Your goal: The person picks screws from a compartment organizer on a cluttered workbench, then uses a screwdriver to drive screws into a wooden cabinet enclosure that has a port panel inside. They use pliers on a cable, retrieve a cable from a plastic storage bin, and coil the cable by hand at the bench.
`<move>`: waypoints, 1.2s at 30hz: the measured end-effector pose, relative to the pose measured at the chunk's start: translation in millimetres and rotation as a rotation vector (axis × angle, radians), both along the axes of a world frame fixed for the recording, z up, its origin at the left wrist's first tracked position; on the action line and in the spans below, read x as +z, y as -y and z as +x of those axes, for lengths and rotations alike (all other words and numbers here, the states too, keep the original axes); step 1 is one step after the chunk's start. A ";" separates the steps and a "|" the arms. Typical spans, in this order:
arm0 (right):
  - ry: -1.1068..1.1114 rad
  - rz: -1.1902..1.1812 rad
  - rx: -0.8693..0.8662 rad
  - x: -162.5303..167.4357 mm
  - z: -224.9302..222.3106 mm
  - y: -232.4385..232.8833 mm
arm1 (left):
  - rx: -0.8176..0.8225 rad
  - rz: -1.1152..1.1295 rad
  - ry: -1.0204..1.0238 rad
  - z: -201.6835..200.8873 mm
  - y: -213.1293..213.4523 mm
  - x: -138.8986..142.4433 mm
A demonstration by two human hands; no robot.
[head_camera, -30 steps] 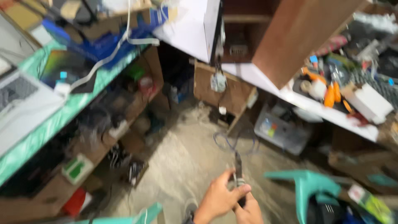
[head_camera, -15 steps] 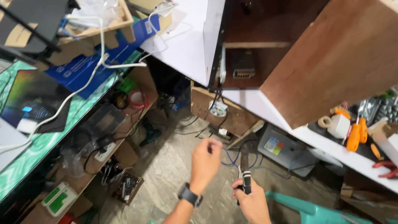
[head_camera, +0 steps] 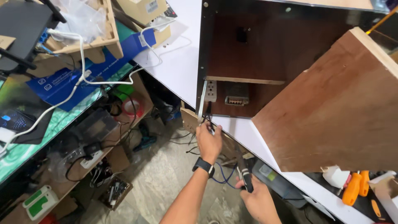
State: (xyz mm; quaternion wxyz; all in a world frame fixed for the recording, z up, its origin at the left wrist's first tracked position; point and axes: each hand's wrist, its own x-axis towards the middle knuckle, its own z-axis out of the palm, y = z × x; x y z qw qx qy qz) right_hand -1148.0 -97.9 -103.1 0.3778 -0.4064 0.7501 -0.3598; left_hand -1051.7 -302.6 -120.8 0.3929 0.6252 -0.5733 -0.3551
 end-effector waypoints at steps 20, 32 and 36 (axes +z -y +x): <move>0.401 -0.073 -0.159 -27.3 1.1 69.1 | -0.800 -0.640 0.517 118.9 71.1 13.7; 0.398 -0.039 -0.209 -15.1 -1.2 72.9 | -0.626 -0.700 0.314 51.7 42.2 50.7; 0.338 -0.022 -0.210 -7.2 -4.0 72.6 | -0.554 -0.294 0.092 -5.0 70.1 45.3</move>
